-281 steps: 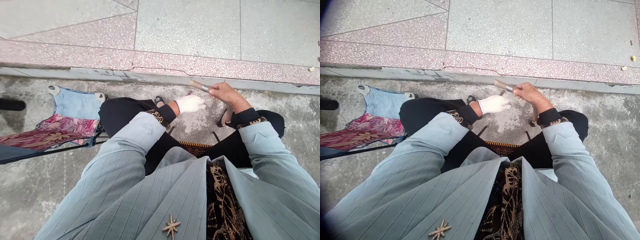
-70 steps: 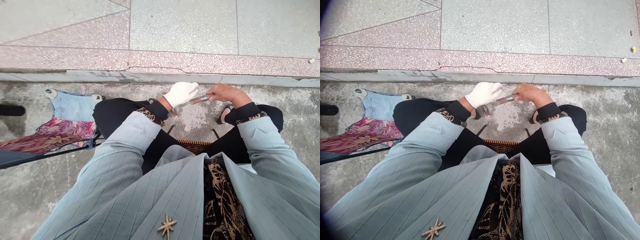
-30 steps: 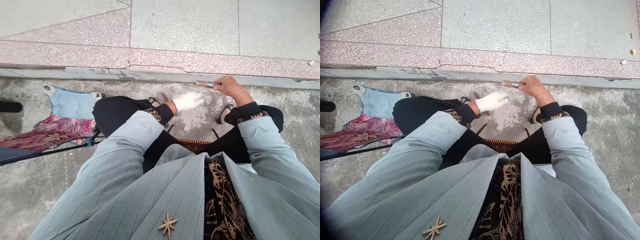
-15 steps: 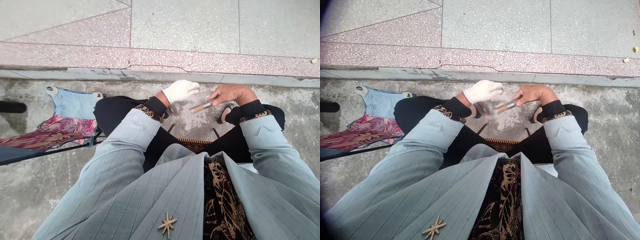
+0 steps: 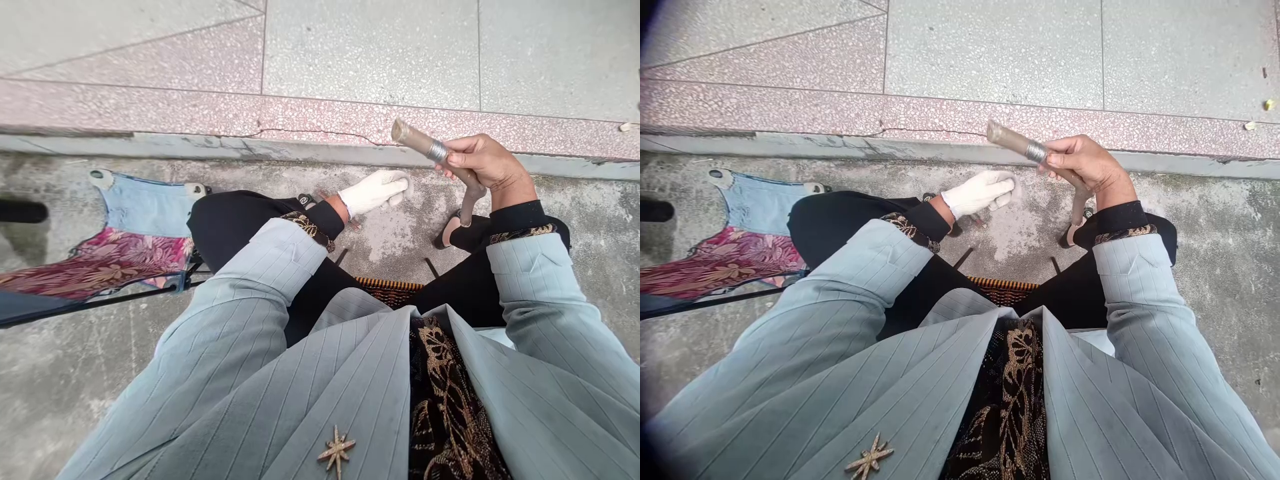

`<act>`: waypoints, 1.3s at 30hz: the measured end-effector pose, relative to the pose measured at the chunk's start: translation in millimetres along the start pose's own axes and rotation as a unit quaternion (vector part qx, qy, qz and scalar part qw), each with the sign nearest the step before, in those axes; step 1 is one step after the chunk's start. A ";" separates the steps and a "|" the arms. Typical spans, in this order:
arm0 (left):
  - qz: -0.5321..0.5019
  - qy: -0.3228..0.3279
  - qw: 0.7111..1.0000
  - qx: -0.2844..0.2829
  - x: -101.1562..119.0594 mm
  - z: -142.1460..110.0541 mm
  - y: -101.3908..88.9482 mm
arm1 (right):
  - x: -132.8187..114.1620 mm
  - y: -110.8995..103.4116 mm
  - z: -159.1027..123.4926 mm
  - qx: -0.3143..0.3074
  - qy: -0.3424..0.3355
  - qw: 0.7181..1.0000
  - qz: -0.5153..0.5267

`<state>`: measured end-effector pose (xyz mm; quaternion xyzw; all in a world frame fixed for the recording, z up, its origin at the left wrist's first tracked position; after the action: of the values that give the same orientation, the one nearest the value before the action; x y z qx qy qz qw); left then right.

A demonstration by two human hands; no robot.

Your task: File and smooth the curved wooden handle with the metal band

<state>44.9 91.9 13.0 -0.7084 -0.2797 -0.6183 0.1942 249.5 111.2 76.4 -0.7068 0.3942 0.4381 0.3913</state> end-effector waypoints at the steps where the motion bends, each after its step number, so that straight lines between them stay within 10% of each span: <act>1: -0.004 -0.004 1.000 -0.003 -0.5 -0.5 1.2 | 0.5 -1.1 1.5 0.021 0.003 1.000 0.002; 9: 0.039 0.012 0.999 -0.024 0.9 -0.9 7.4 | 9.6 -2.4 11.4 0.092 0.030 0.994 -0.042; 14: 0.092 -0.006 0.996 0.005 2.1 0.2 7.0 | 18.1 -0.7 19.6 0.100 0.049 0.958 -0.265; 26: 0.303 0.002 0.950 0.075 6.5 4.2 -7.0 | 36.5 32.2 28.4 -0.072 0.046 0.843 -0.532; 32: 0.400 0.022 0.915 0.048 8.6 6.3 -21.7 | 34.9 39.6 17.5 -0.222 0.051 0.872 -0.433; 39: 0.334 0.030 0.942 0.016 2.7 7.2 -29.1 | 15.6 38.9 3.7 -0.259 0.027 0.925 -0.278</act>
<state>32.2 119.1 12.5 -0.7388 -0.0307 -0.5343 0.4095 218.1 96.3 52.7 -0.8764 0.0651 0.3789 0.2900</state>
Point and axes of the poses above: each hand's wrist, its own z-axis towards the middle knuckle, its own y-axis out of the palm, x = y × z, the point moved 5 cm from there along z, towards the middle knuckle, and after that the axes turned 3 degrees about -z, right-handed, at the moved point
